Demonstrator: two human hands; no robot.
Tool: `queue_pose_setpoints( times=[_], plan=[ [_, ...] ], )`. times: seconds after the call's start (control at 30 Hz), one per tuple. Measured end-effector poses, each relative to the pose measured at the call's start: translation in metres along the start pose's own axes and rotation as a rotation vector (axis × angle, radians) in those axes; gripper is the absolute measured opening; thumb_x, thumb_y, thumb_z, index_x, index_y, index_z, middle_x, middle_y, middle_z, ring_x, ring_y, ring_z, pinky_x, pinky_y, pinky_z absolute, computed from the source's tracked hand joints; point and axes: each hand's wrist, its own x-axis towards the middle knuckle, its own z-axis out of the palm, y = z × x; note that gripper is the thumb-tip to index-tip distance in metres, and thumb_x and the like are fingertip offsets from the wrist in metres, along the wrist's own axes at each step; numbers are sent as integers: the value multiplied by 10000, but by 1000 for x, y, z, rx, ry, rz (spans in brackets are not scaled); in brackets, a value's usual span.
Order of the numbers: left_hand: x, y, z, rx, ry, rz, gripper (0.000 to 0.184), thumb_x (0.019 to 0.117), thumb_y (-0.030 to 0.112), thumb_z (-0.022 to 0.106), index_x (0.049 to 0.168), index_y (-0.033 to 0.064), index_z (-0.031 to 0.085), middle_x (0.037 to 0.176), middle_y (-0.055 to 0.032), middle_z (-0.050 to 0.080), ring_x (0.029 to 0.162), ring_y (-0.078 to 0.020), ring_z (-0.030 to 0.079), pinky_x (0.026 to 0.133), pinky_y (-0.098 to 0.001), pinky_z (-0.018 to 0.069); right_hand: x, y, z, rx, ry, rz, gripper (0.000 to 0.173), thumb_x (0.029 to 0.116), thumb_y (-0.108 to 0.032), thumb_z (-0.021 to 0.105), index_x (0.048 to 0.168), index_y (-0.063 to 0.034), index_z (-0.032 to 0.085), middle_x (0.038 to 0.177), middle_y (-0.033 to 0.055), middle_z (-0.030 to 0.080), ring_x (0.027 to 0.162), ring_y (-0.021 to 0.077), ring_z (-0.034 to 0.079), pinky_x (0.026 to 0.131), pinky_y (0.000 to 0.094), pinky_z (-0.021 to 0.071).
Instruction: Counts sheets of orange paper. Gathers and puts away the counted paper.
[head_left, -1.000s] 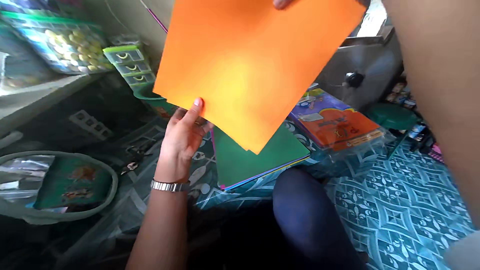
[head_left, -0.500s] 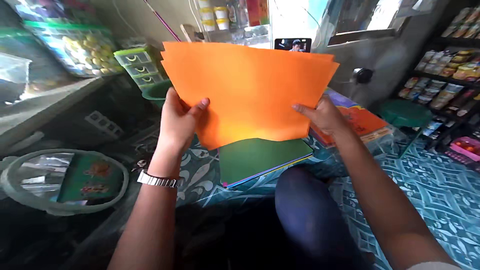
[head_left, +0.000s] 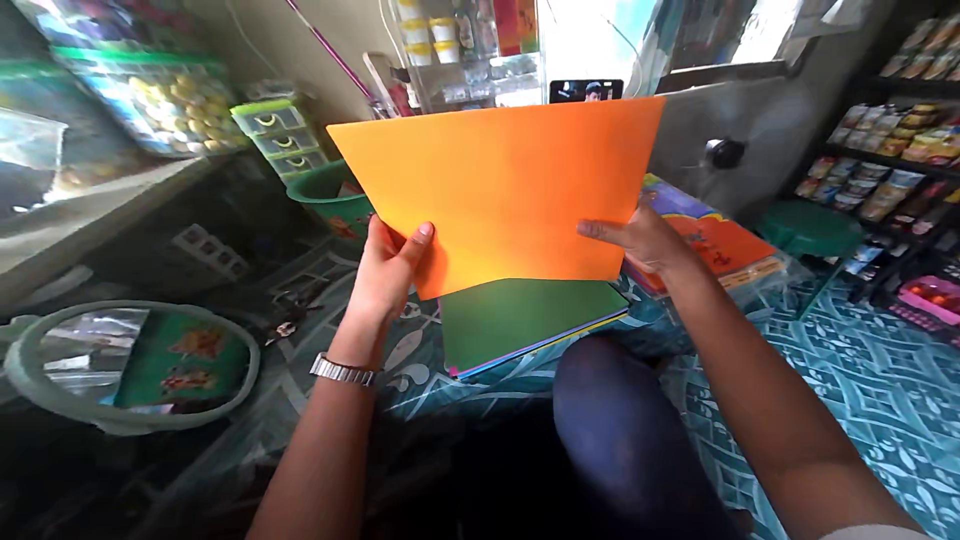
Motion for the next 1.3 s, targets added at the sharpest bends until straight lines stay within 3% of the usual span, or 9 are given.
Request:
queue_pose_setpoints(
  times=[0.1, 0.17, 0.37, 0.6, 0.7, 0.8, 1.03, 1.17, 1.3],
  plan=[
    [1, -2, -1, -12, -9, -10, 491, 1055, 211, 560, 1462, 110, 304, 1200, -41, 617, 1008, -81, 682, 890, -295, 587, 1, 0, -2, 15, -17, 19, 387, 858, -45, 786, 1201, -42, 607, 1054, -3, 736, 991, 87, 715, 911, 302, 609],
    [1, -1, -1, -4, -33, -26, 519, 1063, 209, 544, 1499, 106, 284, 1245, -48, 603, 1045, -74, 663, 918, -290, 569, 1, -2, -1, 29, -43, 44, 426, 854, -23, 783, 1229, -39, 582, 1077, 4, 727, 1007, 89, 709, 921, 301, 604],
    [3, -3, -5, 8, -41, -37, 374, 1082, 158, 484, 1432, 91, 368, 1189, -29, 620, 1016, -66, 666, 906, -295, 572, 3, -7, -8, -60, -154, 35, 396, 901, -42, 748, 1258, -23, 577, 1112, 13, 714, 1042, 82, 695, 942, 300, 592],
    [0, 5, -4, 80, 6, 52, 415, 1073, 175, 515, 1446, 103, 348, 1175, -21, 618, 987, -40, 671, 880, -270, 578, 4, -13, -3, -112, -55, 5, 380, 907, -44, 745, 1245, -16, 573, 1095, 13, 703, 1026, 51, 688, 924, 260, 590],
    [-7, -6, -5, 129, -25, 31, 503, 1070, 211, 533, 1500, 110, 293, 1258, -47, 595, 1053, -48, 652, 927, -284, 556, -1, -7, -1, -68, -82, 23, 431, 882, -17, 758, 1266, -7, 561, 1110, 23, 705, 1034, 62, 688, 934, 269, 587],
    [-7, -11, -6, 143, -29, -14, 482, 1073, 213, 529, 1489, 125, 302, 1241, -43, 598, 1031, -54, 658, 908, -292, 563, -1, -5, -1, -45, -102, 37, 451, 876, -7, 762, 1275, -5, 553, 1123, 27, 702, 1050, 69, 686, 944, 275, 584],
    [1, -13, -9, 80, -51, -32, 491, 1076, 157, 507, 1508, 134, 276, 1252, -29, 597, 1040, -56, 659, 913, -289, 565, 4, -5, -11, -115, -184, 92, 360, 979, -108, 682, 1302, -9, 556, 1140, 35, 699, 1043, 61, 686, 938, 271, 584],
    [4, 5, -10, 143, -85, -53, 409, 1062, 176, 542, 1427, 110, 369, 1142, -16, 629, 925, -48, 671, 828, -274, 579, 6, -21, -17, -249, -154, 51, 308, 987, -137, 679, 1248, 6, 602, 1088, 24, 708, 986, 15, 684, 900, 227, 581],
    [15, 37, -2, 159, -224, -95, 311, 1041, 223, 584, 1334, 185, 485, 1035, 46, 689, 831, -41, 696, 737, -258, 602, -13, -57, -30, -136, -51, 131, 215, 995, -94, 651, 1199, -40, 609, 1006, -14, 730, 912, 48, 717, 841, 249, 617]
  ],
)
